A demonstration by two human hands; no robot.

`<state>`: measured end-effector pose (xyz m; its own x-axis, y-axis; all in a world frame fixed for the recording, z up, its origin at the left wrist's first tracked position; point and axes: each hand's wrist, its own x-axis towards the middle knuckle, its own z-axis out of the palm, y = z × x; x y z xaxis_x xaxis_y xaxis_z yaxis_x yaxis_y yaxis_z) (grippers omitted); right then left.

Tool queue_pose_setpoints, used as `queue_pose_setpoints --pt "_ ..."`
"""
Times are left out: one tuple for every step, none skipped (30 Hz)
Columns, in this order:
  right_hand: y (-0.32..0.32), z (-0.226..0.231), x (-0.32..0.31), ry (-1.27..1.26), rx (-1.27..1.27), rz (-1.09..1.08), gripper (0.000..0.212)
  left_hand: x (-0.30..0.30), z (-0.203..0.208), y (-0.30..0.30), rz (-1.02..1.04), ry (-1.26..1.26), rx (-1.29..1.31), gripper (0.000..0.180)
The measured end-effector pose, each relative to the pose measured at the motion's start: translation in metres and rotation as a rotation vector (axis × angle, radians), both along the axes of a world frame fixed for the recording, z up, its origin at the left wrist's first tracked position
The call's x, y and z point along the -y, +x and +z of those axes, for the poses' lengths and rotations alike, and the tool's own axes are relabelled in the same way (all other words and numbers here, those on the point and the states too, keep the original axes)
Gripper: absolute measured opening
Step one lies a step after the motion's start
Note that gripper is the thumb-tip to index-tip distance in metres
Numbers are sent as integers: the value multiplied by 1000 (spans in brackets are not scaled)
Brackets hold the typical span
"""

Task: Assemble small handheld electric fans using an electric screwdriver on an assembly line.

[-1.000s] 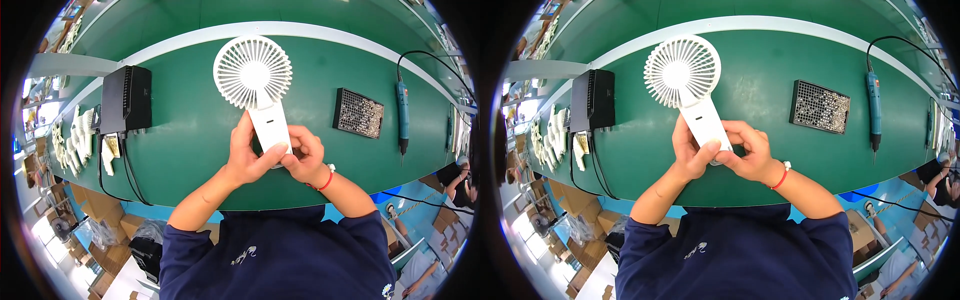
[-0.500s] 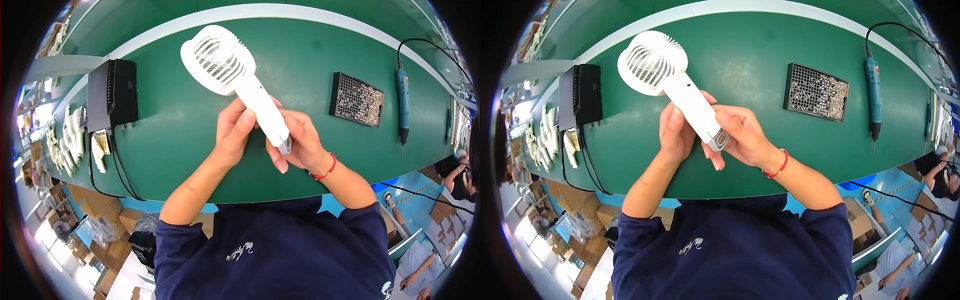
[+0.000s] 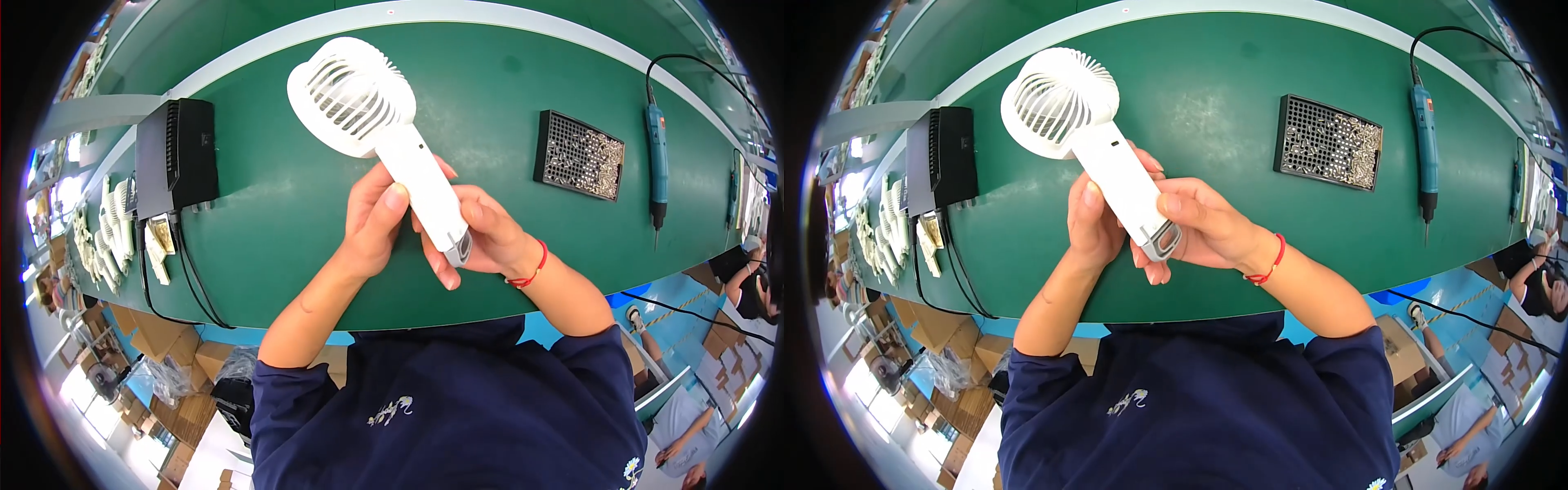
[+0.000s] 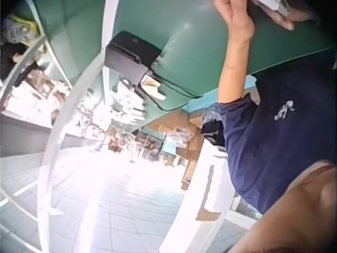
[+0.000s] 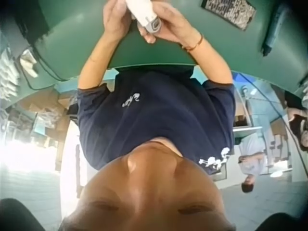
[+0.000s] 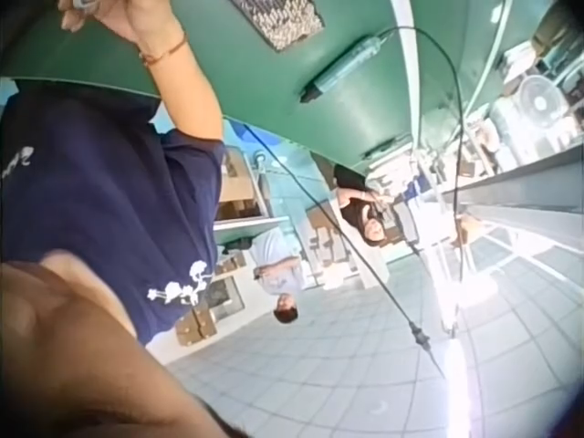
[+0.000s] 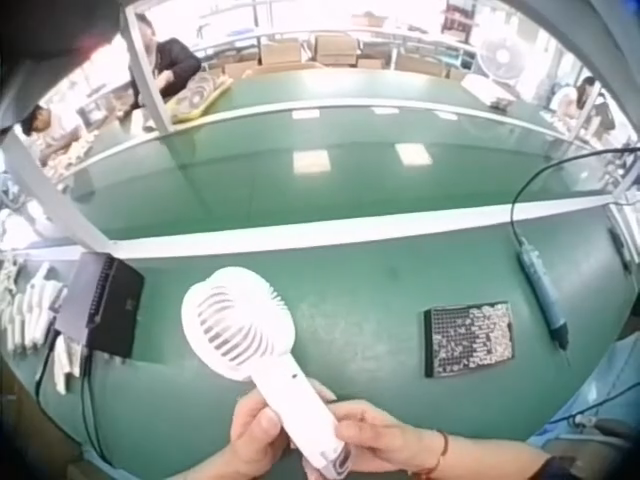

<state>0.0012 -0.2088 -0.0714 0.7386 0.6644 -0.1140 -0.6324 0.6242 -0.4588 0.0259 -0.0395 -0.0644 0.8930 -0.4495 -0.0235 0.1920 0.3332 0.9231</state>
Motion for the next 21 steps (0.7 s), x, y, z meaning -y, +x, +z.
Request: queue_pose_setpoints --pt "0 -1 0 69 -13 38 58 2 2 -1 0 -1 -2 63" --pt "1 -2 0 139 -26 78 58 5 2 -3 5 -40 -69 65" --pt "1 -1 0 138 -27 80 58 8 5 -3 11 -78 -137 67" --pt "2 1 0 133 -39 102 56 10 9 -3 15 -79 -138 67" --pt "2 3 0 127 -50 122 55 12 17 -1 -28 -124 -214 68" --pt "0 3 -1 127 -50 124 55 13 20 0 -69 -170 -290 70" --pt "-2 2 -3 122 -64 99 53 12 14 0 -67 -170 -290 70" --pt "-3 2 -5 117 -76 74 52 10 5 1 -125 -317 -268 65" --pt "-3 1 -6 118 -76 77 52 8 -2 2 -183 -464 -244 61" --pt "-4 0 -7 153 -69 68 52 6 -8 2 -180 -463 -243 61" --pt "-4 0 -7 186 -63 58 53 5 -10 4 -220 -491 -239 61" --pt "-4 1 -7 185 -66 58 53 5 -11 4 -261 -520 -234 61" --pt "-4 2 -7 180 -64 78 52 6 -11 3 -260 -522 -236 61" --pt "-4 3 -7 178 -62 100 52 6 -10 2 -278 -530 -281 58" --pt "-5 2 -8 180 -64 103 52 6 -10 0 -297 -539 -326 56" --pt "-7 2 -9 171 -30 71 52 6 -10 0 -294 -538 -327 56" --pt "-8 1 -9 162 4 40 51 7 -12 2 -326 -586 -305 54" --pt "-10 1 -11 163 3 43 51 7 -13 3 -359 -633 -282 51" --pt "-11 1 -12 212 -29 67 50 5 -14 5 -355 -632 -282 51" --pt "-12 0 -13 260 -61 88 49 3 -16 7 -418 -629 -288 49" --pt "-11 0 -12 260 -62 89 49 0 -17 9 -480 -626 -294 47"
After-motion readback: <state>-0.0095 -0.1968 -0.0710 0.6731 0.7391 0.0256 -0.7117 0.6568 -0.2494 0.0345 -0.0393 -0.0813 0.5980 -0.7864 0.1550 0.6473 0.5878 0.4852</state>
